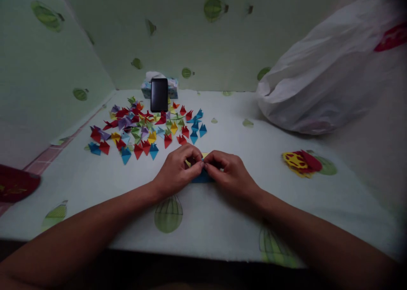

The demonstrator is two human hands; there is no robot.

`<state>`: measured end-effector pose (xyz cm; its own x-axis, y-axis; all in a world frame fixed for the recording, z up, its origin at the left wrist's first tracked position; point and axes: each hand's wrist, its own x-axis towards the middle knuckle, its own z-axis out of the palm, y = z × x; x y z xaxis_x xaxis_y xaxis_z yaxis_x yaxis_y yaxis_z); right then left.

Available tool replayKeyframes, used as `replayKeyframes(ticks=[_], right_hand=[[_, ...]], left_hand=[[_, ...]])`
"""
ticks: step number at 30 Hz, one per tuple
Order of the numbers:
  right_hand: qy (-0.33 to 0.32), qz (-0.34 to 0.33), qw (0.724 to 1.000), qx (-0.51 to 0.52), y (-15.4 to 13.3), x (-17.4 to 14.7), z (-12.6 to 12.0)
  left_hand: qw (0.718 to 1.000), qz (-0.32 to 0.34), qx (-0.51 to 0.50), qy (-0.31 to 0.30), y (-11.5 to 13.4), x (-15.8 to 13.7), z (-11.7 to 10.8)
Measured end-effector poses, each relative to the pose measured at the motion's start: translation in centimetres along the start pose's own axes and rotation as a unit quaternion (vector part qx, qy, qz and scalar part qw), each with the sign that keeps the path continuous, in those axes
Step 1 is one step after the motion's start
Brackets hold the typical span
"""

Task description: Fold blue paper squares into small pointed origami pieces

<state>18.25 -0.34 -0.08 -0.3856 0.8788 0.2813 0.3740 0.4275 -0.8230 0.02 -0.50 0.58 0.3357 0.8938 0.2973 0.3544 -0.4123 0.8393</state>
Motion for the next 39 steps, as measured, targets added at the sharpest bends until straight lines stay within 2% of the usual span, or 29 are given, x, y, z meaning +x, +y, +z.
replayKeyframes(ticks=[3, 7, 12, 15, 20, 23, 27, 31, 33, 39], right_hand=[[0.023, 0.005, 1.000, -0.009, -0.16, 0.02, -0.02], [0.071, 0.064, 0.995, 0.038, -0.08, 0.06, -0.11], [0.090, 0.104, 0.987, 0.085, 0.26, 0.13, -0.04], [0.076, 0.078, 0.992, 0.061, 0.22, 0.11, 0.00], [0.086, -0.021, 0.996, -0.028, -0.08, -0.10, -0.03], [0.088, -0.054, 0.993, -0.052, -0.12, -0.17, -0.06], [0.090, -0.066, 0.992, -0.057, -0.05, -0.17, -0.07], [0.083, -0.077, 0.992, -0.051, 0.02, -0.21, -0.03], [0.079, -0.082, 0.992, -0.049, 0.05, -0.22, -0.02], [0.072, -0.081, 0.993, -0.043, 0.04, -0.10, -0.11]], left_hand=[[0.999, 0.028, 0.028, 0.026, 0.25, -0.13, 0.07], [0.997, 0.038, 0.043, 0.048, 0.45, -0.32, 0.35], [0.998, 0.038, 0.044, 0.040, 0.46, -0.34, 0.54], [0.998, 0.017, 0.040, 0.041, 0.40, -0.35, 0.44], [0.997, -0.068, -0.005, 0.031, 0.31, -0.52, 0.34], [0.994, -0.097, -0.035, 0.027, 0.23, -0.57, 0.38], [0.995, -0.092, -0.038, 0.021, 0.21, -0.49, 0.42], [0.997, -0.063, -0.028, 0.041, 0.17, -0.33, 0.44], [0.996, -0.059, -0.057, 0.039, 0.04, -0.28, 0.52], [0.979, -0.104, -0.177, 0.012, -0.39, -0.31, 0.91]])
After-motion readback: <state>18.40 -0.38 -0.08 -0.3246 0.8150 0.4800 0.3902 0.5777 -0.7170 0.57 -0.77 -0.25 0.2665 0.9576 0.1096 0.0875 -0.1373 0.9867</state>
